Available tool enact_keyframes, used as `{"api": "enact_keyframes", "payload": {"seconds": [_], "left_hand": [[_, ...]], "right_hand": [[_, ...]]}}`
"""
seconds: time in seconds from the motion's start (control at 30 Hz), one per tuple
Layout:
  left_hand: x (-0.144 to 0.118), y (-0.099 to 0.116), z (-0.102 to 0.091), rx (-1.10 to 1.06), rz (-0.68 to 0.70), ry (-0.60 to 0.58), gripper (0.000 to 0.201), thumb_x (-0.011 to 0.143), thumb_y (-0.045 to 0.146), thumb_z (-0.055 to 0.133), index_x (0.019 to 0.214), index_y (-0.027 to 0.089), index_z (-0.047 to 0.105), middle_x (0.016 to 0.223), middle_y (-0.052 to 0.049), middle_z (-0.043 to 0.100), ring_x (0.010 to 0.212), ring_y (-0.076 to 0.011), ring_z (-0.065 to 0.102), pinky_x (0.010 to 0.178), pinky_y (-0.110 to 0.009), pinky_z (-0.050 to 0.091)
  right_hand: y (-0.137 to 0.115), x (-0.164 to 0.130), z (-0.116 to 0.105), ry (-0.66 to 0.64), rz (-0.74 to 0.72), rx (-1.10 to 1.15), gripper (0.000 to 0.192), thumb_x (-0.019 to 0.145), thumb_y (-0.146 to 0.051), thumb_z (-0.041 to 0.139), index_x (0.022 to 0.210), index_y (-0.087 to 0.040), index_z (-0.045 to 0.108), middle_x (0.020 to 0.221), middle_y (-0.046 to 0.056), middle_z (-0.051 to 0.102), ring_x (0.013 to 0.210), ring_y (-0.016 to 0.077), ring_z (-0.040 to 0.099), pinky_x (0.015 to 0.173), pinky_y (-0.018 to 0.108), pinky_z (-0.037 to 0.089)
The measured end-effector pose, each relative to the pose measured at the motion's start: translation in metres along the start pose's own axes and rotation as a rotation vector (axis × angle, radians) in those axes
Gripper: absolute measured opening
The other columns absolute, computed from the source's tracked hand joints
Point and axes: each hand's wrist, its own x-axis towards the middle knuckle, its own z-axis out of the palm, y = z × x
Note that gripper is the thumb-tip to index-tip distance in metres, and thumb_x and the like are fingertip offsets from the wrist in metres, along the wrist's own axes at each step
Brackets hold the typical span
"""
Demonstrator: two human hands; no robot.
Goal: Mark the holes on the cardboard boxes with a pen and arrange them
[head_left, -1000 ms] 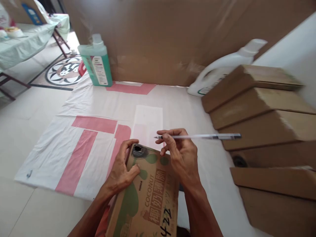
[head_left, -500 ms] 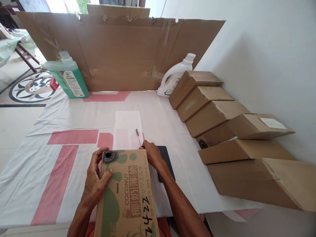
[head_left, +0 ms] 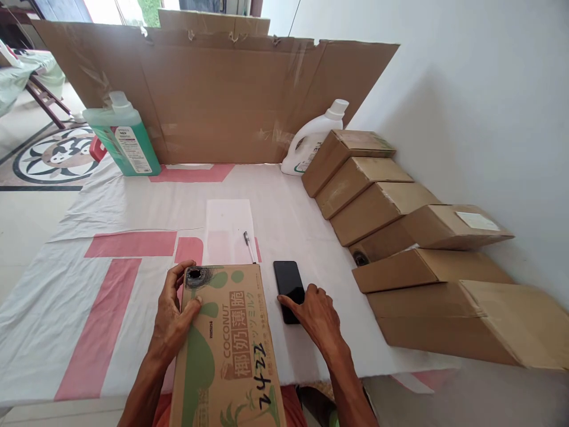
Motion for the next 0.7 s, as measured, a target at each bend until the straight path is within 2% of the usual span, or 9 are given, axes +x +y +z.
{"api": "enact_keyframes", "payload": {"seconds": [0.07, 0.2, 0.37, 0.43, 0.5, 0.57, 0.6, 0.63, 0.7], "left_hand": [[0.001, -0.001, 0.000, 0.003, -0.001, -0.013, 0.064, 0.081, 0.030, 0.068, 0.142, 0.026, 0.051, 0.145, -0.010, 0.060, 0.136, -0.0324, 0.057, 0.113, -0.047, 0.046], [0.002, -0.003, -0.001, 0.006, 0.013, -0.005, 0.064, 0.080, 0.031, 0.068, 0.142, 0.027, 0.053, 0.142, -0.009, 0.062, 0.134, -0.0319, 0.059, 0.109, -0.045, 0.049], [-0.001, -0.006, -0.002, 0.010, 0.004, -0.009, 0.065, 0.080, 0.028, 0.068, 0.143, 0.026, 0.050, 0.144, -0.010, 0.061, 0.135, -0.0318, 0.058, 0.111, -0.046, 0.048], [-0.001, -0.005, -0.002, 0.010, 0.006, -0.002, 0.065, 0.080, 0.027, 0.067, 0.142, 0.025, 0.050, 0.144, -0.011, 0.061, 0.136, -0.0324, 0.058, 0.112, -0.047, 0.047], [-0.002, -0.001, 0.000, 0.011, 0.019, 0.007, 0.064, 0.078, 0.027, 0.066, 0.141, 0.024, 0.051, 0.143, -0.012, 0.061, 0.136, -0.0327, 0.058, 0.111, -0.047, 0.047], [-0.003, 0.004, 0.004, 0.009, 0.040, 0.005, 0.063, 0.077, 0.025, 0.065, 0.139, 0.024, 0.053, 0.142, -0.011, 0.061, 0.135, -0.0322, 0.057, 0.112, -0.047, 0.046], [-0.004, 0.007, 0.006, 0.006, 0.052, -0.002, 0.062, 0.077, 0.024, 0.065, 0.138, 0.024, 0.053, 0.141, -0.010, 0.061, 0.135, -0.0316, 0.057, 0.113, -0.047, 0.046], [-0.005, 0.010, 0.009, 0.003, 0.065, -0.014, 0.062, 0.077, 0.023, 0.064, 0.138, 0.024, 0.054, 0.139, -0.010, 0.061, 0.135, -0.0310, 0.056, 0.114, -0.047, 0.045], [-0.007, 0.015, 0.013, -0.002, 0.094, -0.045, 0.061, 0.078, 0.021, 0.063, 0.138, 0.025, 0.054, 0.138, -0.009, 0.061, 0.135, -0.0295, 0.055, 0.115, -0.045, 0.044]], "right_hand": [[0.008, 0.001, 0.005, -0.016, 0.022, 0.071, 0.043, 0.085, -0.043, 0.077, 0.110, -0.011, 0.062, 0.121, 0.029, 0.065, 0.122, 0.0464, 0.061, 0.091, 0.048, 0.050], [0.015, 0.014, 0.015, -0.043, 0.058, 0.299, 0.053, 0.074, -0.044, 0.080, 0.111, -0.010, 0.064, 0.118, 0.028, 0.070, 0.117, 0.0464, 0.065, 0.092, 0.051, 0.051], [0.017, 0.016, 0.011, -0.173, -0.031, 0.717, 0.044, 0.081, -0.050, 0.065, 0.109, -0.016, 0.069, 0.104, 0.012, 0.080, 0.102, 0.0317, 0.075, 0.087, 0.042, 0.059], [0.014, 0.005, -0.002, -0.223, -0.033, 0.883, 0.052, 0.082, -0.055, 0.066, 0.113, -0.013, 0.069, 0.103, 0.014, 0.080, 0.098, 0.0321, 0.077, 0.083, 0.044, 0.062], [0.008, -0.010, -0.021, -0.255, -0.024, 1.142, 0.058, 0.081, -0.056, 0.075, 0.119, -0.013, 0.068, 0.113, 0.017, 0.079, 0.099, 0.0342, 0.079, 0.084, 0.048, 0.064], [0.001, -0.028, -0.044, -0.270, -0.042, 1.404, 0.054, 0.079, -0.049, 0.083, 0.120, -0.016, 0.071, 0.124, 0.017, 0.077, 0.101, 0.0354, 0.079, 0.086, 0.050, 0.065], [-0.003, -0.037, -0.054, -0.290, -0.075, 1.477, 0.048, 0.080, -0.045, 0.084, 0.118, -0.018, 0.073, 0.123, 0.016, 0.077, 0.098, 0.0349, 0.079, 0.085, 0.050, 0.066], [-0.008, -0.045, -0.063, -0.329, -0.127, 1.514, 0.042, 0.083, -0.043, 0.082, 0.116, -0.020, 0.075, 0.119, 0.015, 0.079, 0.095, 0.0337, 0.080, 0.083, 0.050, 0.067], [-0.022, -0.061, -0.073, -0.529, -0.262, 1.549, 0.037, 0.090, -0.048, 0.074, 0.116, -0.022, 0.077, 0.110, 0.015, 0.080, 0.089, 0.0319, 0.080, 0.080, 0.048, 0.067]]}}
